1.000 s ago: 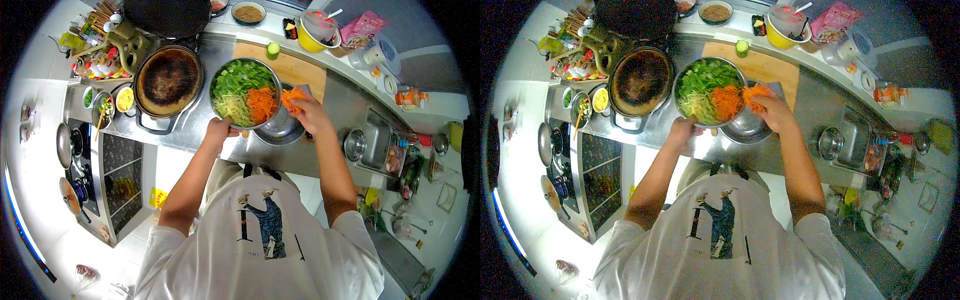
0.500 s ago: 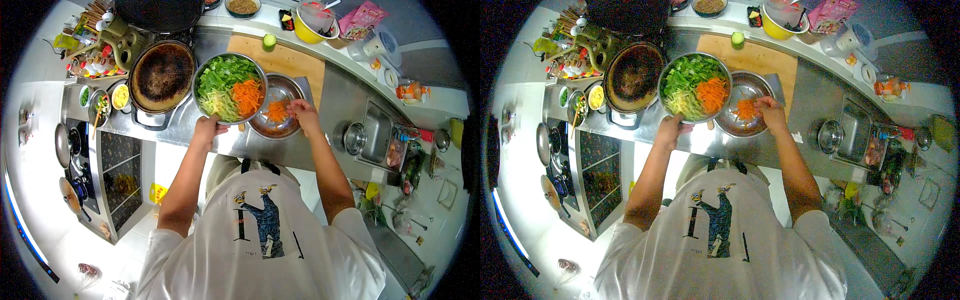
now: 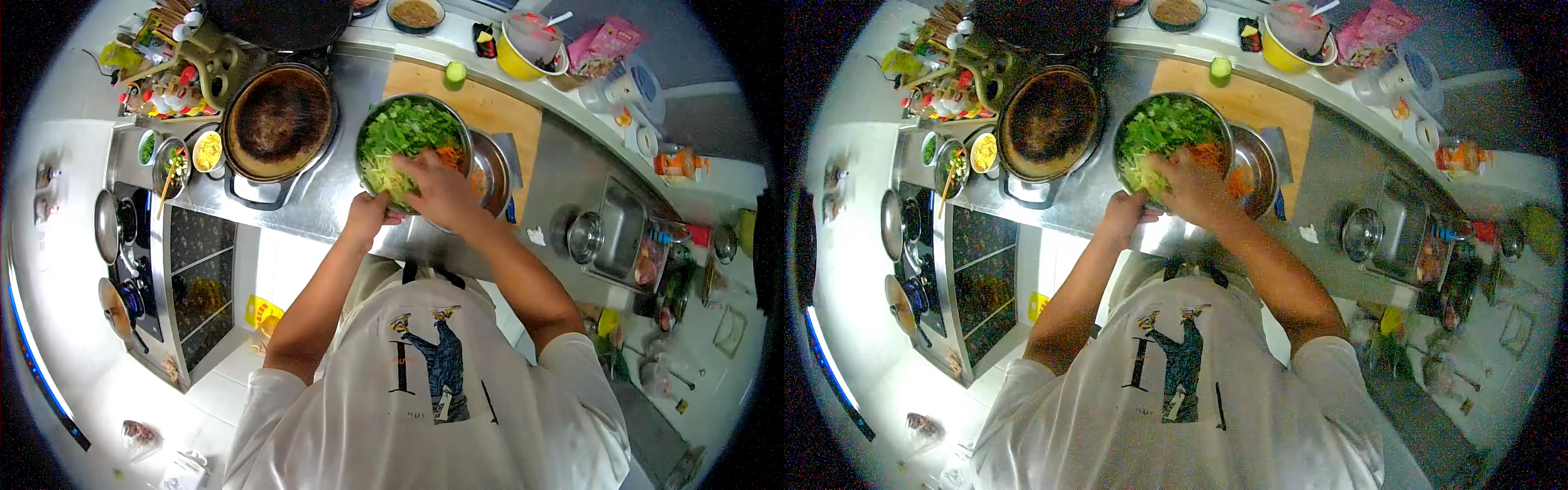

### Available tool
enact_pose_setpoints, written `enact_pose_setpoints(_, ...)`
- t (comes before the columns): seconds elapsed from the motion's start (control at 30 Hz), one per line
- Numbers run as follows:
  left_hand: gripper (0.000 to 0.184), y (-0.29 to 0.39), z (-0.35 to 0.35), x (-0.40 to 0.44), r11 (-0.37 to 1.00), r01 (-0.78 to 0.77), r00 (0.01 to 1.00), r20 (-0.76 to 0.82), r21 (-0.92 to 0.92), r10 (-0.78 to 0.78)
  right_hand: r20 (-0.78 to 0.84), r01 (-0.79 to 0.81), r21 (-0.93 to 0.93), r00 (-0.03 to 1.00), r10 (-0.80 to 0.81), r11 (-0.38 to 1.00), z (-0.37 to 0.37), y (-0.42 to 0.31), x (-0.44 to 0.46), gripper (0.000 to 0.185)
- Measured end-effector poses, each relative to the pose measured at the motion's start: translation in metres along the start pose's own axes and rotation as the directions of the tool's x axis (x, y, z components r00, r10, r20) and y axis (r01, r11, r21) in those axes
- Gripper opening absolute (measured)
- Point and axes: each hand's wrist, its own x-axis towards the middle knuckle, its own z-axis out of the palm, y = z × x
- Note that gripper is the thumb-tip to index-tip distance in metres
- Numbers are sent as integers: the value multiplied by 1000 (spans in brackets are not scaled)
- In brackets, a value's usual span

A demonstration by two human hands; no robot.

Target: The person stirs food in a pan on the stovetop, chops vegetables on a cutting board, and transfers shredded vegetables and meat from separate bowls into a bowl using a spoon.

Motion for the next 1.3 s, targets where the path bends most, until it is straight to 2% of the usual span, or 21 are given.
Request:
enact_pose_setpoints(0.03, 29, -2, 2, 0, 1000, -4, 1000, -6, -3, 4, 157, -78, -41, 984, 84, 996, 2, -4, 4, 57)
enact_pose_setpoints(0.17, 26, -8, 6, 3, 999, -40, 999, 26, -11, 40, 69, -16, 89, 998, 10, 996, 27, 14, 12, 39)
enact_pose_setpoints(0.23, 26, -11, 7, 2, 1000, -24, 998, 53, -1, 24, 149, -69, 86, 987, 56, 994, 26, 21, 13, 31)
enact_pose_setpoints(0.3, 27, -11, 6, 0, 998, -53, 997, 59, -31, 55, -6, -67, 218, 998, 70, 974, 21, 25, 10, 31)
enact_pose_setpoints(0.37, 27, -9, 5, 0, 1000, -13, 996, 85, -20, 15, -30, -90, 174, 995, 96, 981, 9, 24, 9, 30)
enact_pose_setpoints(0.43, 27, -8, 5, -1, 999, -22, 997, 78, -26, 24, 234, -461, 436, 887, 397, 773, -5, 28, 5, 40)
enact_pose_setpoints(0.5, 27, -7, 6, 2, 999, -33, 996, 77, -27, 35, 229, -451, 517, 892, 390, 728, 3, 59, -5, 44)
enact_pose_setpoints(0.57, 27, -8, 1, 7, 1000, -21, 998, 52, -15, 21, 300, -526, 753, 809, 507, 395, -34, 37, -21, 42)
enact_pose_setpoints(0.63, 27, -6, -5, 10, 999, -17, 999, 49, -29, 18, 259, -507, 794, 781, 568, 336, -41, 41, -40, 41)
enact_pose_setpoints(0.7, 28, -3, -10, 10, 999, -15, 999, 47, -40, 16, 57, -439, 743, 794, 605, 505, -38, 60, -61, 32)
enact_pose_setpoints(0.73, 28, 0, -11, 8, 999, -24, 1000, -5, -36, 24, 53, -438, 744, 791, 609, 504, -34, 65, -65, 32)
enact_pose_setpoints(0.8, 29, 3, -16, 9, 999, -40, 997, -64, -3, 40, 59, -508, 447, 838, 542, 736, -23, 78, -76, 51)
enact_pose_setpoints(0.83, 29, 4, -17, 7, 999, -38, 998, -57, 4, 38, 53, -512, 450, 834, 550, 732, -8, 90, -84, 51)
enact_pose_setpoints(0.87, 28, 6, -17, 5, 999, -40, 997, -65, 1, 40, 37, -430, 162, 902, 430, 888, 11, 106, -94, 51)
enact_pose_setpoints(0.9, 27, 10, -18, 6, 999, -50, 996, -73, -5, 49, 61, -287, -144, 952, 298, 947, 20, 116, -97, 50)
enact_pose_setpoints(0.93, 31, 7, -23, 10, 1000, -12, 999, -38, -9, 12, 60, -422, -68, 903, 426, 904, 13, 104, -92, 45)
enact_pose_setpoints(0.97, 31, 6, -24, 12, 1000, -11, 999, -37, -7, 11, 60, -423, -68, 902, 427, 904, 3, 93, -81, 45)
enact_pose_setpoints(1.03, 31, 2, -24, 10, 999, -35, 998, -49, 10, 36, -19, -389, 228, 915, 404, 892, -11, 77, -59, 41)
enact_pose_setpoints(1.1, 31, 4, -22, 7, 1000, -11, 999, -36, 26, 12, -12, -387, 268, 915, 404, 882, -19, 67, -30, 43)
enact_pose_setpoints(1.17, 31, 3, -19, 4, 999, 11, 1000, -21, 38, -10, -151, -239, 6, 960, 237, 971, -32, 48, 0, 48)
enact_pose_setpoints(1.3, 27, -3, -10, 1, 999, -12, 1000, 14, 41, 11, -190, -208, -191, 967, 171, 959, -20, 57, 31, 52)
